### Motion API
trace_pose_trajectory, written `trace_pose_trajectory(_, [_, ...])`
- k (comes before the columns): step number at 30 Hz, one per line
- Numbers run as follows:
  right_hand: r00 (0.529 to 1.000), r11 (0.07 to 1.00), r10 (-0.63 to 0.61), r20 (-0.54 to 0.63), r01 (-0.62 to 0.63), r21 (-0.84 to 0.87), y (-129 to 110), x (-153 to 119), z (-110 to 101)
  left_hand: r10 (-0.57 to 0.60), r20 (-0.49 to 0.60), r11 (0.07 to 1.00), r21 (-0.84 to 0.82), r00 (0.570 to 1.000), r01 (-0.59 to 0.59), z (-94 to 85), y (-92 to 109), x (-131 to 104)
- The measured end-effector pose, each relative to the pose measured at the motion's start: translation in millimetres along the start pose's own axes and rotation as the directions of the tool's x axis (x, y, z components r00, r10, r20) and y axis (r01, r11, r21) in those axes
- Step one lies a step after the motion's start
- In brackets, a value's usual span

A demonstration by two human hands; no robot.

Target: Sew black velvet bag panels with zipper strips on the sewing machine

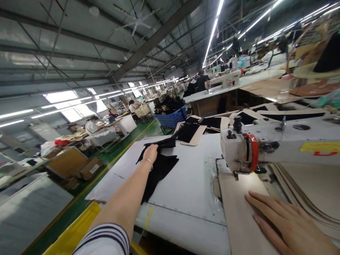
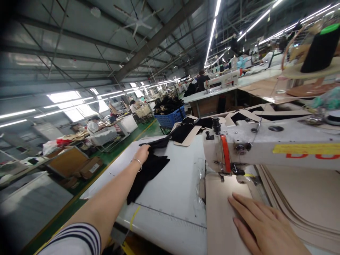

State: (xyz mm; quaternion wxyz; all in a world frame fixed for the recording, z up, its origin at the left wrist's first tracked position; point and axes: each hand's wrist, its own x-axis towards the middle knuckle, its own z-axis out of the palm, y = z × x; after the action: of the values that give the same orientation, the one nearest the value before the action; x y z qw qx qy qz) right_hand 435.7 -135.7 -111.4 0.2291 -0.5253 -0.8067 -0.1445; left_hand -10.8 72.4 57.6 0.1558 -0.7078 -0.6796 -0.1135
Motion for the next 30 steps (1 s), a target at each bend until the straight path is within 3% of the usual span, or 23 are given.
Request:
trace_pose_trajectory(2, [1.0, 1.0, 0.012, 0.005, -0.013, 0.011, -1.4, 0.9, -1.9, 0.005, -0.24, 0.999, -0.041, 0.971, -0.015, -31.7, -13.2, 4.7])
trace_pose_trajectory(4, [0.999, 0.999, 0.034, 0.014, -0.035, 0.022, -3.4, 1.7, -4.7, 0.015, -0.46, 0.995, -0.077, 0.888, -0.057, -68.9, -22.6, 3.0])
trace_pose_trajectory(6, [0.999, 0.998, 0.042, 0.03, -0.043, 0.038, -5.5, 4.0, -8.8, 0.06, -0.593, 0.986, -0.092, 0.803, -0.142, -102.4, -20.1, -6.8])
trace_pose_trajectory(8, [0.998, 0.998, 0.035, 0.046, -0.038, 0.058, -6.9, 8.6, -13.3, 0.21, -0.664, 0.938, -0.069, 0.717, -0.339, -120.8, -1.3, -24.0])
trace_pose_trajectory(9, [0.998, 0.997, 0.034, 0.058, -0.038, 0.067, -7.2, 11.7, -15.4, 0.352, -0.673, 0.863, -0.037, 0.651, -0.505, -121.8, 13.6, -34.6])
trace_pose_trajectory(11, [0.996, 0.996, 0.036, 0.077, -0.042, 0.075, -6.9, 18.3, -18.7, 0.646, -0.533, 0.645, -0.002, 0.547, -0.764, -106.0, 49.3, -56.5])
trace_pose_trajectory(13, [0.994, 0.996, 0.039, 0.099, -0.047, 0.081, -5.8, 23.9, -20.4, 0.833, -0.251, 0.494, -0.068, 0.494, -0.867, -72.2, 83.1, -74.9])
trace_pose_trajectory(14, [0.994, 0.995, 0.038, 0.107, -0.047, 0.086, -5.1, 25.6, -20.7, 0.863, -0.136, 0.474, -0.11, 0.486, -0.874, -52.3, 95.8, -81.3])
trace_pose_trajectory(15, [0.993, 0.995, 0.035, 0.111, -0.046, 0.092, -4.4, 26.6, -20.6, 0.865, -0.096, 0.481, -0.119, 0.492, -0.869, -32.4, 104.4, -85.6])
trace_pose_trajectory(16, [0.993, 0.994, 0.031, 0.112, -0.042, 0.099, -3.8, 26.8, -20.2, 0.825, -0.074, 0.551, -0.118, 0.561, -0.826, -13.9, 108.8, -87.9])
trace_pose_trajectory(17, [0.994, 0.994, 0.028, 0.105, -0.039, 0.104, -3.3, 26.4, -19.5, 0.732, -0.067, 0.67, -0.11, 0.678, -0.734, 2.6, 109.0, -88.4])
trace_pose_trajectory(19, [0.996, 0.994, 0.026, 0.08, -0.034, 0.106, -2.8, 24.4, -17.8, 0.416, -0.037, 0.904, -0.095, 0.909, -0.417, 28.1, 99.6, -85.7])
trace_pose_trajectory(20, [0.997, 0.994, 0.024, 0.068, -0.031, 0.104, -2.7, 23.3, -16.9, 0.243, -0.001, 0.966, -0.089, 0.97, -0.243, 37.4, 91.5, -83.0])
trace_pose_trajectory(21, [0.998, 0.995, 0.022, 0.059, -0.028, 0.101, -2.8, 22.3, -16.0, 0.114, 0.044, 0.991, -0.08, 0.992, -0.11, 44.9, 82.3, -79.7])
trace_pose_trajectory(23, [0.999, 0.995, 0.013, 0.043, -0.017, 0.095, -3.1, 21.2, -14.6, 0.001, 0.127, 0.998, -0.069, 0.992, 0.008, 54.6, 62.6, -71.0])
trace_pose_trajectory(27, [1.0, 0.997, 0.009, 0.016, -0.011, 0.081, -3.5, 21.7, -13.4, -0.013, 0.157, 0.998, -0.06, 0.988, 0.023, 55.5, 26.3, -46.5])
trace_pose_trajectory(30, [1.0, 0.998, 0.013, 0.01, -0.014, 0.068, -4.7, 24.2, -14.0, -0.105, 0.156, 0.994, -0.028, 0.982, 0.11, 47.8, 6.8, -26.7])
